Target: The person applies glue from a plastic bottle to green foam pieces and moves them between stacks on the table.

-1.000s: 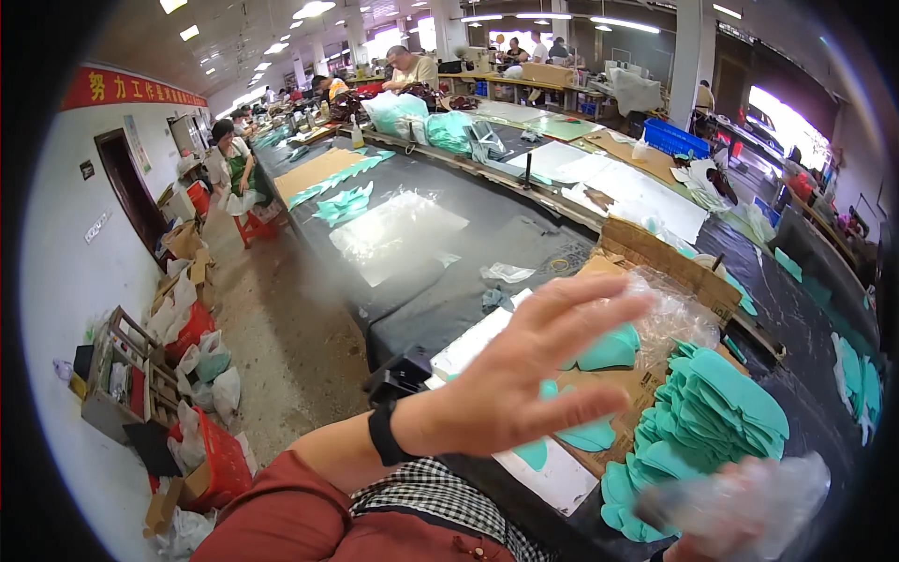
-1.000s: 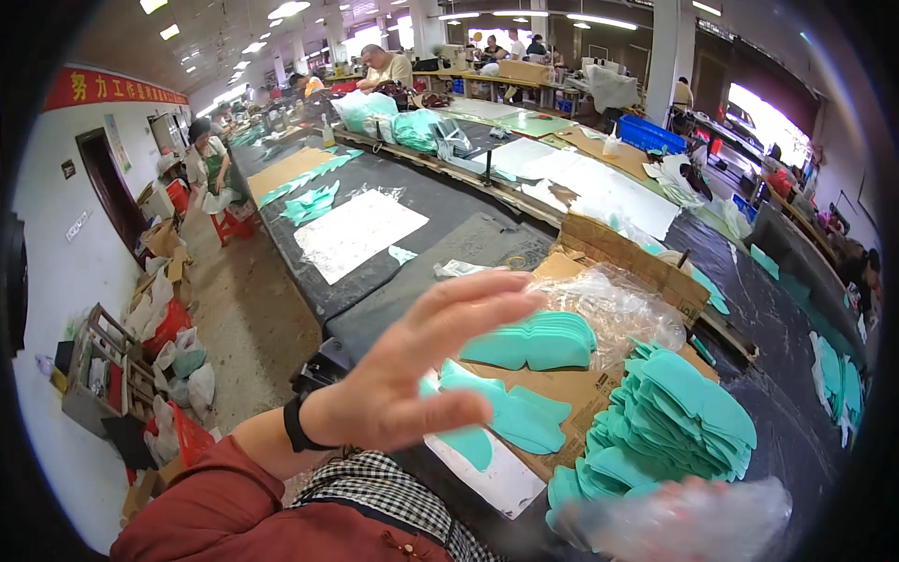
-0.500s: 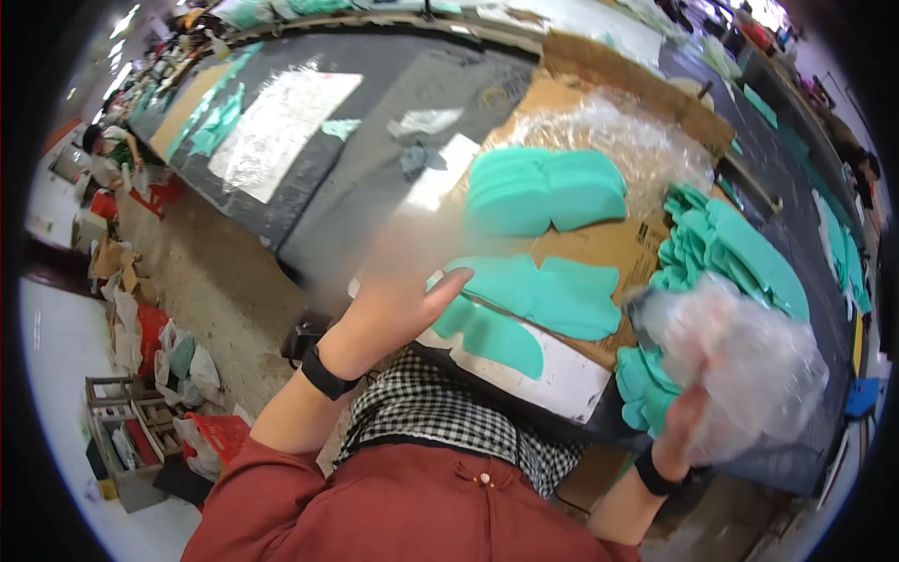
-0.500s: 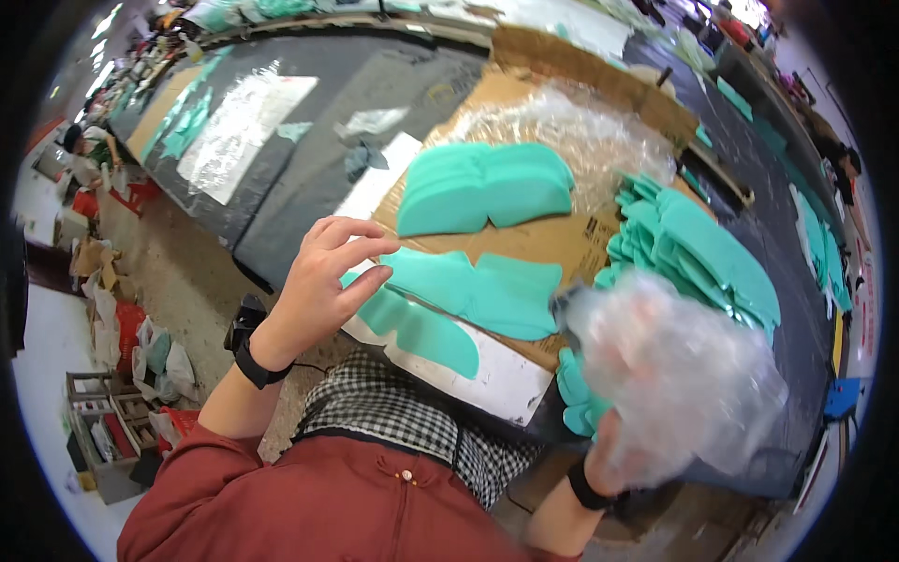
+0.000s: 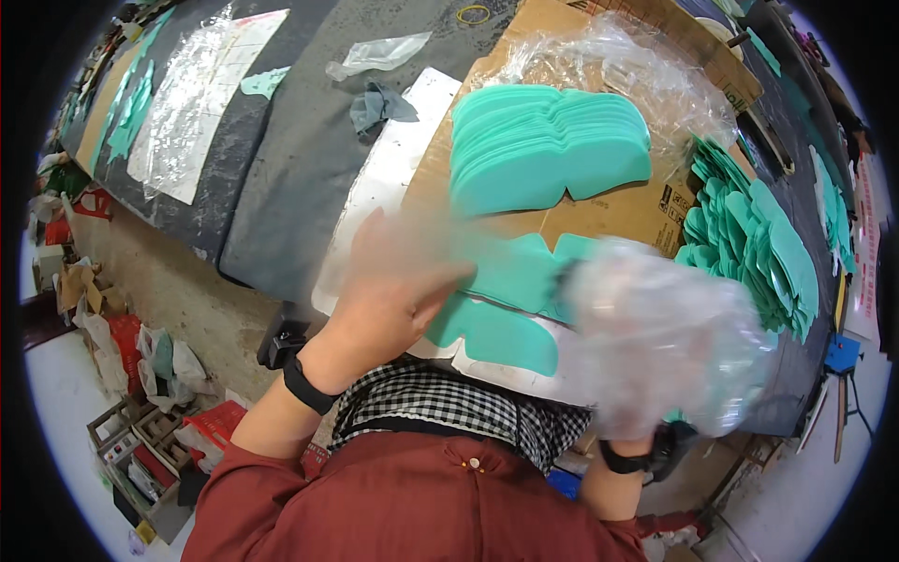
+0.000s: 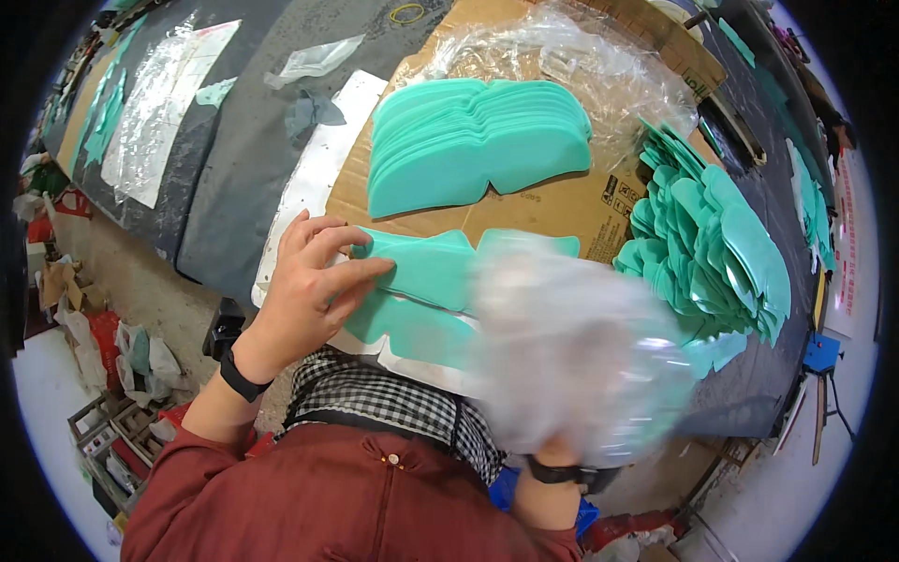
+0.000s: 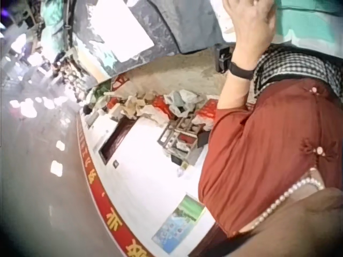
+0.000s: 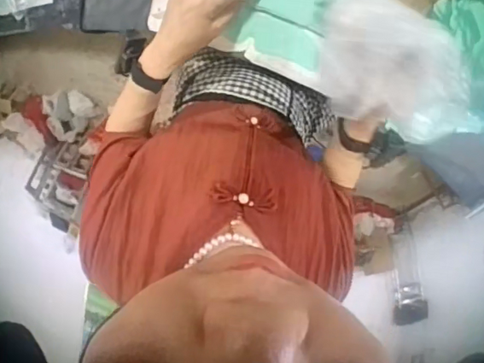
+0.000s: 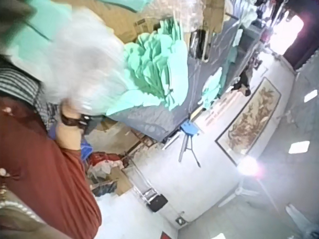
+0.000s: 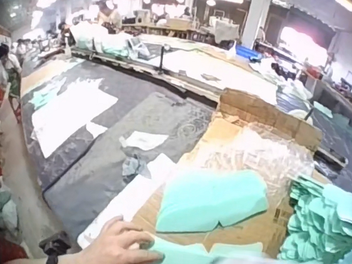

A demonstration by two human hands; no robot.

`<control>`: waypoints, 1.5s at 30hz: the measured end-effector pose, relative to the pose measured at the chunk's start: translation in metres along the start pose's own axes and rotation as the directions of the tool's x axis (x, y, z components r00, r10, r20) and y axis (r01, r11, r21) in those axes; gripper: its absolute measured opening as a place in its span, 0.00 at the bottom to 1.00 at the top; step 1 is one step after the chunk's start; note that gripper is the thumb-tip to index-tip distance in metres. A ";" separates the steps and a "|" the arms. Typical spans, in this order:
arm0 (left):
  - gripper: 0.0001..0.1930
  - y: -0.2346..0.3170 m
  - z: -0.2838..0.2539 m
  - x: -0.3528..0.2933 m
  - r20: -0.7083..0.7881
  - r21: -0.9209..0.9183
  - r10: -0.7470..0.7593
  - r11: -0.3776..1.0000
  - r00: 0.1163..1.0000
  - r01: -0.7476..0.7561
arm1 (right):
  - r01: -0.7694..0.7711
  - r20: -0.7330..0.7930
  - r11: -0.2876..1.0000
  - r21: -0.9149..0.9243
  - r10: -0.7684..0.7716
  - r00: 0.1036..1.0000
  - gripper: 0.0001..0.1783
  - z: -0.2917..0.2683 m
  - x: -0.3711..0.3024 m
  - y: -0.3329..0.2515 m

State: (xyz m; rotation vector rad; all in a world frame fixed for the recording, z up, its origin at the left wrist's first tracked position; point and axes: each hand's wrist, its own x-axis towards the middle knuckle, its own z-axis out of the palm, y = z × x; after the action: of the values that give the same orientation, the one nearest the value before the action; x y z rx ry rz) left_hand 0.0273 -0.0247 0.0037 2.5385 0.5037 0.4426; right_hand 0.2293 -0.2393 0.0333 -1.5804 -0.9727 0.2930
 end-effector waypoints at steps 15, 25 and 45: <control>0.17 -0.007 0.002 0.003 0.033 -0.026 0.021 0.999 0.999 -0.020 | -0.116 -0.314 0.988 -0.101 0.079 0.946 0.23 -0.053 -0.029 -0.006; 0.16 -0.011 0.002 -0.007 -0.083 -0.082 -0.082 0.994 0.993 0.075 | -0.082 -0.353 0.996 -0.020 0.069 0.933 0.23 -0.016 -0.058 -0.002; 0.16 -0.042 -0.039 -0.050 -0.210 -0.055 -0.385 0.922 0.899 0.383 | 0.082 -0.092 0.996 -0.027 -0.084 0.992 0.23 0.041 -0.008 -0.008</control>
State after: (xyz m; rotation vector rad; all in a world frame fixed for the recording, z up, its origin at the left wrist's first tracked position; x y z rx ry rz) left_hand -0.0435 0.0036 0.0025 2.3084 1.0574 0.5709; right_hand 0.1939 -0.2173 0.0270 -1.5567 -0.9699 0.1493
